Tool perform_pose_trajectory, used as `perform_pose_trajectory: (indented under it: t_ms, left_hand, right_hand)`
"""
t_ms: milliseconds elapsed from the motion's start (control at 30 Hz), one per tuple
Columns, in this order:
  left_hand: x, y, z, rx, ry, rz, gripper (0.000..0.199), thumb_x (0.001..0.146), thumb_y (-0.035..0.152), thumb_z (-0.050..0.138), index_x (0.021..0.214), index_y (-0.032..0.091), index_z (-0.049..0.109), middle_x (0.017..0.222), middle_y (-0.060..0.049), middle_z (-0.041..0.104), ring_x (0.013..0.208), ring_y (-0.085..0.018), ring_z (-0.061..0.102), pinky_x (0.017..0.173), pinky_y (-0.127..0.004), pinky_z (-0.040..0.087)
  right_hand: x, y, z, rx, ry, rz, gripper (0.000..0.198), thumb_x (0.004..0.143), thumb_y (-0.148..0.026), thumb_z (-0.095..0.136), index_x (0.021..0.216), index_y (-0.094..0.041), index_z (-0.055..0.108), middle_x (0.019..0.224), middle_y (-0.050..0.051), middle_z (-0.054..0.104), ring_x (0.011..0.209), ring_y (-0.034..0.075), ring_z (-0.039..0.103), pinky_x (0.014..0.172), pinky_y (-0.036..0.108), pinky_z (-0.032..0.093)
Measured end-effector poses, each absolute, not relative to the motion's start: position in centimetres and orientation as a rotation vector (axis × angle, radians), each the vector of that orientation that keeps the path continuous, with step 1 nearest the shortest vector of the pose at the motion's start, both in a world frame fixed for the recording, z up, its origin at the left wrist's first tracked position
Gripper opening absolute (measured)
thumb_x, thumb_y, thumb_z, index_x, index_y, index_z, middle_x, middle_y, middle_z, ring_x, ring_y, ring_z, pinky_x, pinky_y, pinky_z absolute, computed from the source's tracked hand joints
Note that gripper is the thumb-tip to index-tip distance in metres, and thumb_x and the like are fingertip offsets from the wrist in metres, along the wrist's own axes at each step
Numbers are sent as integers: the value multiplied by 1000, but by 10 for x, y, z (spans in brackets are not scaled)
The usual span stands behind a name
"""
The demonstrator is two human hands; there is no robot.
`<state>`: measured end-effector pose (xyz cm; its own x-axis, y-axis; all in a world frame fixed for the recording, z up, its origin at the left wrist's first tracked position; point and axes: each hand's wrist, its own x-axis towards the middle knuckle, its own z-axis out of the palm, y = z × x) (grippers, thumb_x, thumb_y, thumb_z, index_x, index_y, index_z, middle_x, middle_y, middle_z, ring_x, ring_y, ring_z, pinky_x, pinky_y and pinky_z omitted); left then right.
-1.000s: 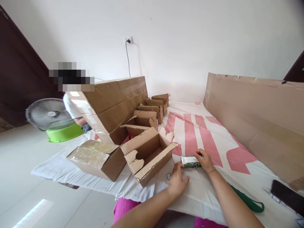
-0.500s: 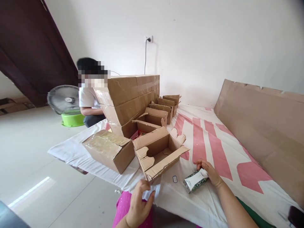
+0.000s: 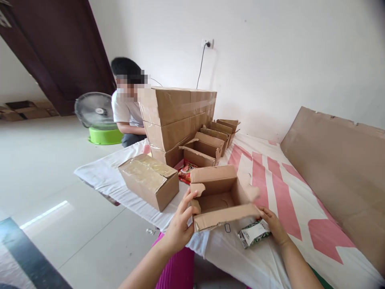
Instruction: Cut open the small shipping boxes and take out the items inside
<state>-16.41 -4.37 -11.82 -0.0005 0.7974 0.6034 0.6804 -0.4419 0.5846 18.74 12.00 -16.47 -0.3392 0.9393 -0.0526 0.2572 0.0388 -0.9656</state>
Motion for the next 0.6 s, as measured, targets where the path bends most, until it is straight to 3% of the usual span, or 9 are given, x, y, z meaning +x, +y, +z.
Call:
perform_pose_trajectory:
  t_ms: [100, 200, 267, 400, 467, 600]
  left_hand:
    - [-170, -48, -122, 1992, 1416, 1436, 8, 89, 16, 54, 93, 21, 59, 157, -12, 30, 145, -32, 30, 113, -49, 36]
    - [-175, -47, -131, 1657, 1232, 1596, 30, 91, 24, 54, 121, 26, 56, 160, -12, 25, 141, -32, 39, 111, -49, 39]
    - [-176, -42, -138, 1328, 1098, 1719, 43, 90, 31, 57, 132, 27, 49, 156, -14, 34, 135, -32, 46, 108, -48, 42]
    - [-175, -15, -145, 512, 1095, 1847, 27, 86, 29, 62, 112, 19, 62, 128, -12, 61, 122, -27, 58, 106, -40, 44]
    - [-176, 7, -144, 189, 1135, 1846, 18, 89, 22, 59, 106, 18, 63, 122, -11, 64, 117, -23, 61, 104, -37, 46]
    - [-183, 59, -141, -59, 1193, 1836, 21, 94, 24, 54, 113, 17, 60, 121, -11, 61, 110, -21, 62, 94, -38, 51]
  right_hand:
    - [186, 119, -159, -1216, -1716, 1319, 52, 67, -70, 64, 84, -22, 68, 80, 7, 67, 80, 26, 62, 74, 37, 49]
    - [189, 121, -159, -1237, -1753, 1329, 54, 64, -70, 67, 84, -20, 67, 84, 9, 69, 84, 28, 62, 76, 38, 49]
    - [192, 123, -162, -1225, -1779, 1345, 53, 65, -68, 68, 84, -20, 66, 82, 7, 67, 81, 26, 62, 73, 36, 49]
    - [196, 124, -167, -1133, -1809, 1388, 51, 67, -66, 69, 87, -20, 64, 82, 5, 64, 79, 23, 60, 71, 34, 48]
    - [194, 123, -165, -1129, -1785, 1390, 52, 67, -68, 69, 86, -20, 64, 83, 5, 64, 80, 24, 60, 72, 34, 48]
    - [189, 119, -160, -1168, -1729, 1378, 53, 66, -70, 68, 82, -20, 63, 79, 4, 62, 75, 22, 59, 68, 33, 48]
